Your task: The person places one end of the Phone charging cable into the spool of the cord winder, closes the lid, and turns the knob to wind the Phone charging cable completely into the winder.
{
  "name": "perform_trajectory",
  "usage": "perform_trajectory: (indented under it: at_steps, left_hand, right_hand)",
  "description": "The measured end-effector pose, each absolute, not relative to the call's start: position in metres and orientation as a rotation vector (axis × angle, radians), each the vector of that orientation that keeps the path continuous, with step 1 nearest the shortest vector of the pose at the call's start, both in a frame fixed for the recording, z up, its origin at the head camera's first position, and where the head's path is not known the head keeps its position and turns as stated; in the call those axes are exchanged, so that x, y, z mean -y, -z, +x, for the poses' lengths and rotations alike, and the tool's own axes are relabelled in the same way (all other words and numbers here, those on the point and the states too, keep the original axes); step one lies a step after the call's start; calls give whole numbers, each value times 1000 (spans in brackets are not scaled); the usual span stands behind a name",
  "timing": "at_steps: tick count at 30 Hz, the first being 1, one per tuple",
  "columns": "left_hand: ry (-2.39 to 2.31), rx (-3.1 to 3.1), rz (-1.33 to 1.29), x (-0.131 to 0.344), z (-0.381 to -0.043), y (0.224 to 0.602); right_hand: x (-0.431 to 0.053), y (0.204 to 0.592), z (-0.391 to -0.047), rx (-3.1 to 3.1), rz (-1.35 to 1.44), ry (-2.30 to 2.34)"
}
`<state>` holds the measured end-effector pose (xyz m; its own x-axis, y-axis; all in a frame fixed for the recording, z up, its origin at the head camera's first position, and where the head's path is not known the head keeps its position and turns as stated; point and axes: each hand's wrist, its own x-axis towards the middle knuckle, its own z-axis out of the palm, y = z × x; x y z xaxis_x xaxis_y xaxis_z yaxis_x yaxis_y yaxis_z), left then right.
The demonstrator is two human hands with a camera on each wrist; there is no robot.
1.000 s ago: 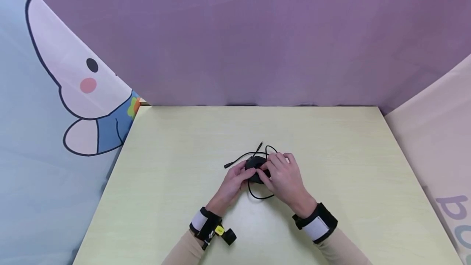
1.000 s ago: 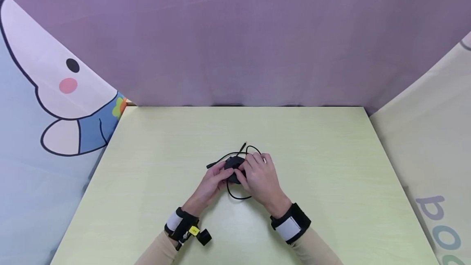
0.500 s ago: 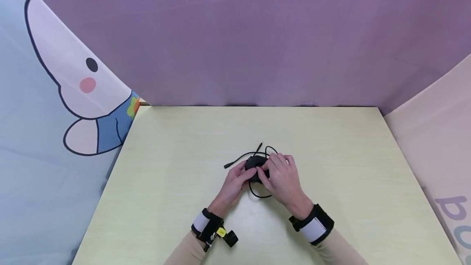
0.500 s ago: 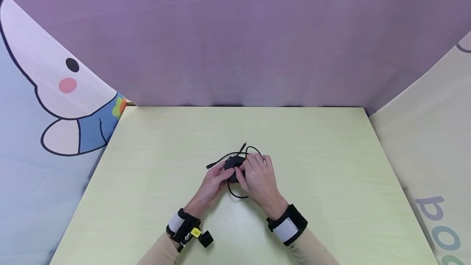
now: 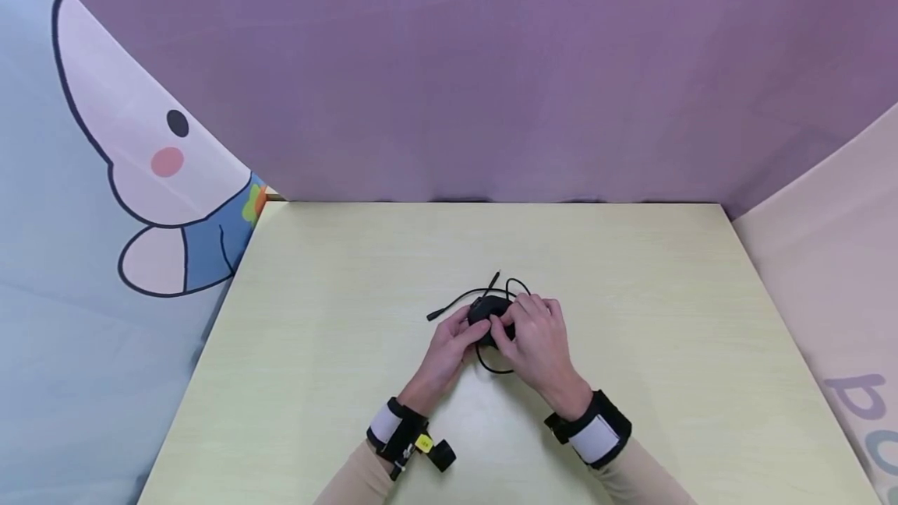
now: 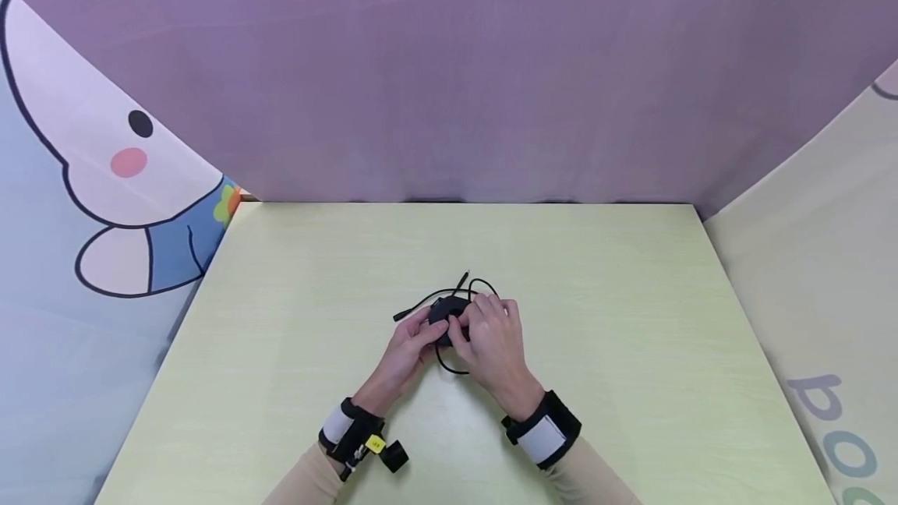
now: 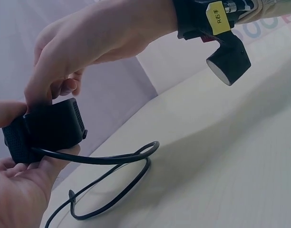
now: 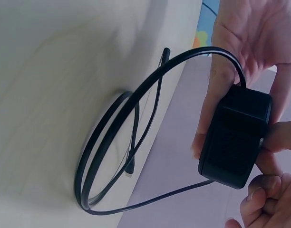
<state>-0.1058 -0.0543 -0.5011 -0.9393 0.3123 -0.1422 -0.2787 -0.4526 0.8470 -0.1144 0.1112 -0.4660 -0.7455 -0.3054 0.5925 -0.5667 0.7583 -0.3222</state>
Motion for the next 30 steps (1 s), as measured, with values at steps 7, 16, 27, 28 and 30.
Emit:
perform_trajectory:
  at_steps: [7,16,27,28,30]
  left_hand:
    - [-2421,-1409,26,53,-106,503]
    - [-2418,-1423,15,54,-105,503]
    - [-2420,-1420,16,54,-105,505]
    - [-2420,-1417,13,54,-105,505]
    - [-2422,-1411,7,54,-106,506]
  right_hand:
    - [-108,466,-112,2460,600,-744]
    - [-104,466,-110,2462,549,-804]
    - [-99,465,-107,2512,444,-896]
    - [-99,465,-107,2517,434,-906]
    - [-99,465,-108,2522,416,-924]
